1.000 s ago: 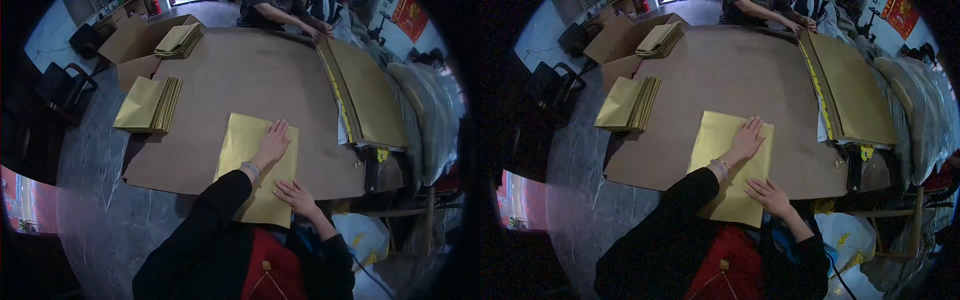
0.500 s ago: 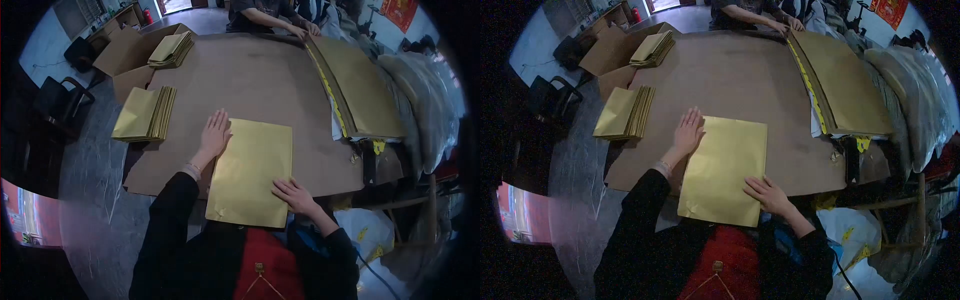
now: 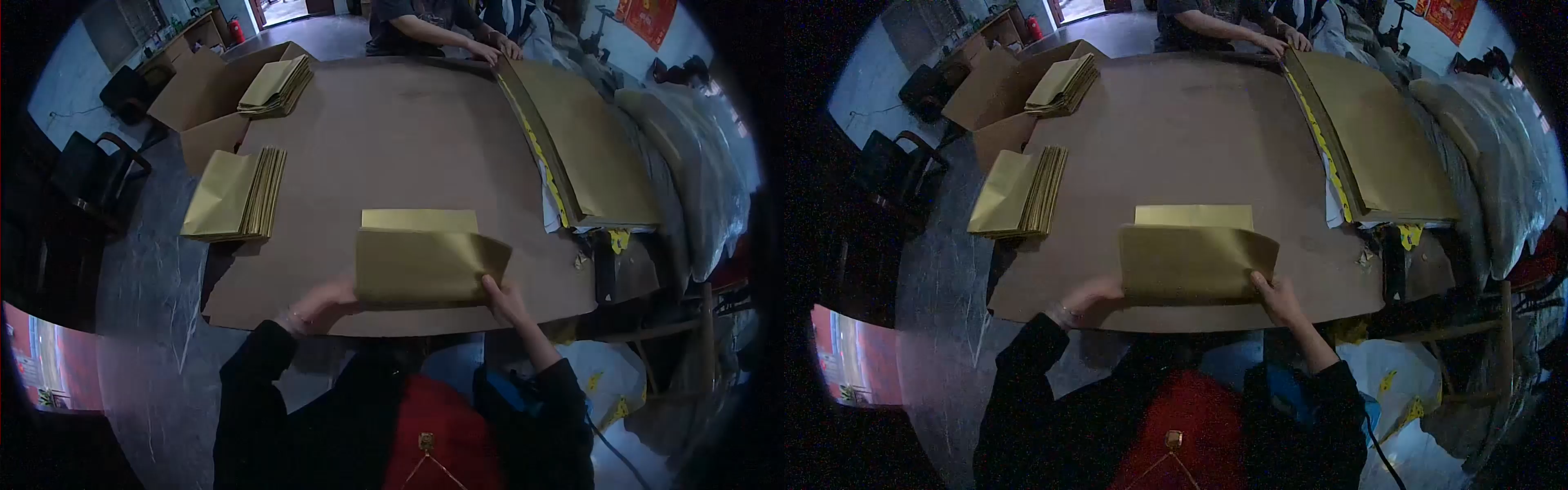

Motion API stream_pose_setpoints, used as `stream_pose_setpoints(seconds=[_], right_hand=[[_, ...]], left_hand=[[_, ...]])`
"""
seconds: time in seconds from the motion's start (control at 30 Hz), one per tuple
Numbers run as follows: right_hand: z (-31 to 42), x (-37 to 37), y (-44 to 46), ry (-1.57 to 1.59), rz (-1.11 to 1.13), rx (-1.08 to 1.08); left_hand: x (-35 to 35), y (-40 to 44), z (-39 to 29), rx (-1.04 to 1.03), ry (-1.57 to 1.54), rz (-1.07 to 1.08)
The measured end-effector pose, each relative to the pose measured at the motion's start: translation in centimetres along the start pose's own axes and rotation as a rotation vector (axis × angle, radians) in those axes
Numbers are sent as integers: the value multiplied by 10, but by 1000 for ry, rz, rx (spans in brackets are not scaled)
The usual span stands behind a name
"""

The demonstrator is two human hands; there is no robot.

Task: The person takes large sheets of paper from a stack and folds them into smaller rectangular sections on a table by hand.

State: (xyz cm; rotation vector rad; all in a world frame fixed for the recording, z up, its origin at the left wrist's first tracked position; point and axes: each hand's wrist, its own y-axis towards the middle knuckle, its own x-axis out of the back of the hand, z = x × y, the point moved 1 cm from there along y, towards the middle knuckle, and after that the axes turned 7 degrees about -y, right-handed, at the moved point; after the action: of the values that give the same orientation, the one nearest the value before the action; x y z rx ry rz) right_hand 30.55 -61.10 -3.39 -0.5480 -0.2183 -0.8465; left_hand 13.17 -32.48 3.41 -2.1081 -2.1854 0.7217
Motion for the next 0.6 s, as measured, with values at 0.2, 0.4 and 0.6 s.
stream_pose_setpoints(seconds=[0.2, 0.4, 0.6], right_hand=[[31, -19, 25, -54, -233, 61], [17, -25, 63, -460, -448, 49], [24, -30, 71, -767, -613, 84]], left_hand=[[47, 37, 92, -108, -185, -341], [7, 42, 82, -223, 631, -800], [-1, 51, 66, -200, 703, -868]])
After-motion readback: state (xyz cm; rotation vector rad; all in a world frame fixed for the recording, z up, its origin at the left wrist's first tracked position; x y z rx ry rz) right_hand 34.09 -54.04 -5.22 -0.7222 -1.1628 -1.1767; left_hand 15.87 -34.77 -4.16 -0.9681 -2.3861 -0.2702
